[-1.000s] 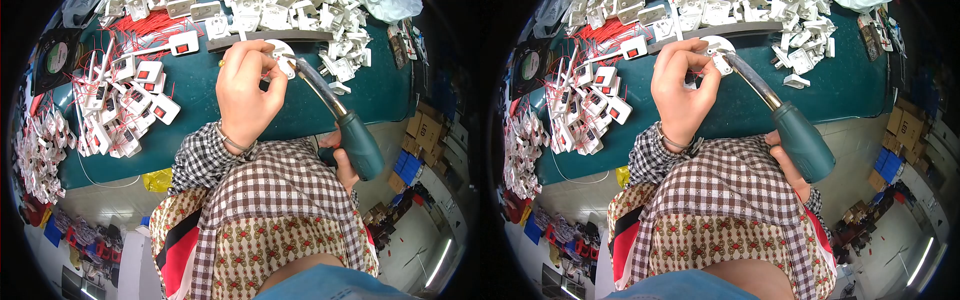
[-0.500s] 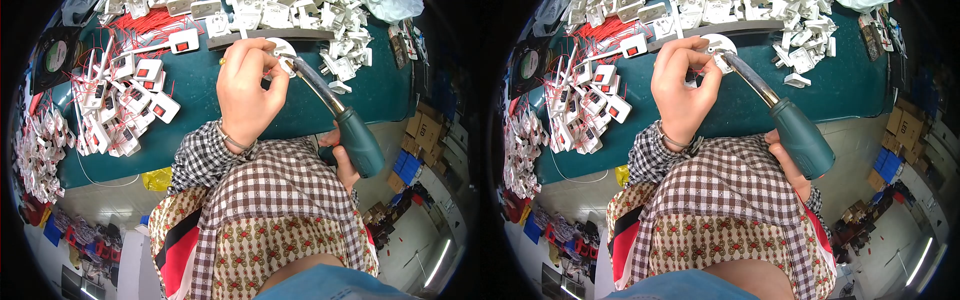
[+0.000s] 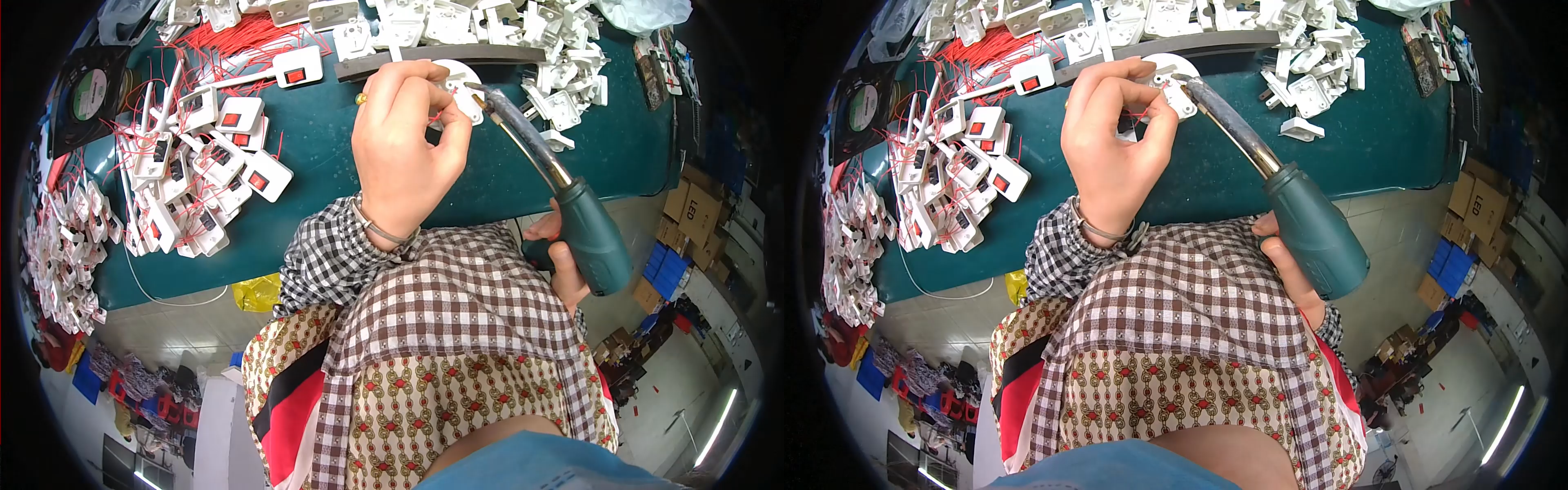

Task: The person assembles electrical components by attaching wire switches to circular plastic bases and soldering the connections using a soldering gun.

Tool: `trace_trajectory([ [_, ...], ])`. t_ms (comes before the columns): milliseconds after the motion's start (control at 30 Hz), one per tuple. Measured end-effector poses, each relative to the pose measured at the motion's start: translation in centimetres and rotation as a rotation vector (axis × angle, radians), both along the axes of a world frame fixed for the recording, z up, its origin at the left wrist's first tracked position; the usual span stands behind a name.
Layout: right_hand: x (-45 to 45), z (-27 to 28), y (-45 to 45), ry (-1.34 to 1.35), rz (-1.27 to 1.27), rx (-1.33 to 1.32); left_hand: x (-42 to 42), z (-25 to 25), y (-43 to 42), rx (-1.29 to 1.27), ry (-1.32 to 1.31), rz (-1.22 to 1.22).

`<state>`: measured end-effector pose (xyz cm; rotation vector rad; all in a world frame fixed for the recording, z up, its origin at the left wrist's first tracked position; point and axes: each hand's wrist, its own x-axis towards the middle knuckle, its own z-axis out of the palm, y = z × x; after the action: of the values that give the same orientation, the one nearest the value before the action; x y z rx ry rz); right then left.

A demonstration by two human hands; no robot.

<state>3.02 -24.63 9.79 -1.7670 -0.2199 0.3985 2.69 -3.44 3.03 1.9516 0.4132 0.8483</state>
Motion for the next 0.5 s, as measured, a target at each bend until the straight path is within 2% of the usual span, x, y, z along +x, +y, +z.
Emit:
trace_trajectory([
  [500, 0.17, 0.32, 0.51, 0.002, 0.02, -0.057, -0.06, 0.2, 0.15, 0.031, 0.013, -0.008],
])
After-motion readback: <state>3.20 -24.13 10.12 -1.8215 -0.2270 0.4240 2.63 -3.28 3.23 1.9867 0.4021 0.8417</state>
